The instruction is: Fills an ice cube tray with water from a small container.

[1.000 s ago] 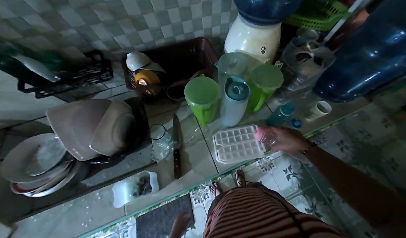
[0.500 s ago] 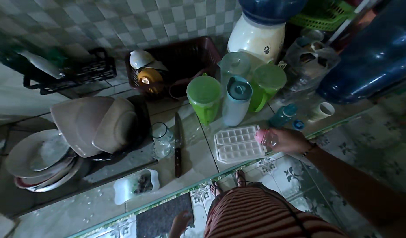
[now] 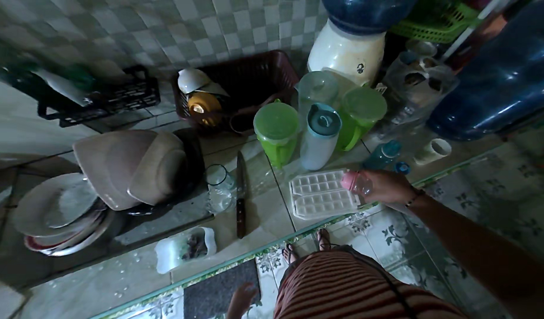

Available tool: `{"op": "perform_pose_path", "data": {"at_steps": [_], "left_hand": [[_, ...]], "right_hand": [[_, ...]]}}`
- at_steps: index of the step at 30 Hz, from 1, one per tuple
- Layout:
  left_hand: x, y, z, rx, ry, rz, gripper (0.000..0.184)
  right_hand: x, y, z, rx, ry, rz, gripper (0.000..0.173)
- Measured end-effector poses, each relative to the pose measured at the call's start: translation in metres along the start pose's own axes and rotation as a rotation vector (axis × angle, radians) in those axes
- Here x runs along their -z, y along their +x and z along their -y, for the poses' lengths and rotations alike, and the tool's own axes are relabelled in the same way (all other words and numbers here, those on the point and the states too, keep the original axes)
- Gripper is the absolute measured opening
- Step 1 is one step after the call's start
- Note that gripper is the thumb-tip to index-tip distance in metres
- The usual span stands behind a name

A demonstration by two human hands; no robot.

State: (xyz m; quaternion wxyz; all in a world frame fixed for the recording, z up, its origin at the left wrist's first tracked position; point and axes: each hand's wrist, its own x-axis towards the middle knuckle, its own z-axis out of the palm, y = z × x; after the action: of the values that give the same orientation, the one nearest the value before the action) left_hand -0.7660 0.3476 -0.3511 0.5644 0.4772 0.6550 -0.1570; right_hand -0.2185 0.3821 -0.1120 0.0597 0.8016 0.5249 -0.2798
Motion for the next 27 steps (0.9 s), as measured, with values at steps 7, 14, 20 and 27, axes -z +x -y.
{"op": "perform_pose_path", "data": {"at_steps": [7, 14, 20, 27], "left_hand": [[0.002, -0.003, -0.002, 0.013, -0.023, 0.005, 0.044], [0.002, 0.003, 0.005, -0.001, -0.013, 0.003, 0.045], [0.003, -0.001, 0.002, -0.014, -0.003, 0.001, 0.046], [0.004, -0.002, 0.002, -0.004, -0.013, 0.006, 0.046]], "right_hand": [[0.0, -0.002, 0.011, 0.013, -0.028, 0.027, 0.076], [0.004, 0.004, 0.017, 0.009, -0.051, -0.01, 0.08], [0.003, 0.002, 0.02, 0.007, -0.069, 0.021, 0.082], [0.001, -0.003, 0.021, 0.014, -0.081, 0.025, 0.077]]}}
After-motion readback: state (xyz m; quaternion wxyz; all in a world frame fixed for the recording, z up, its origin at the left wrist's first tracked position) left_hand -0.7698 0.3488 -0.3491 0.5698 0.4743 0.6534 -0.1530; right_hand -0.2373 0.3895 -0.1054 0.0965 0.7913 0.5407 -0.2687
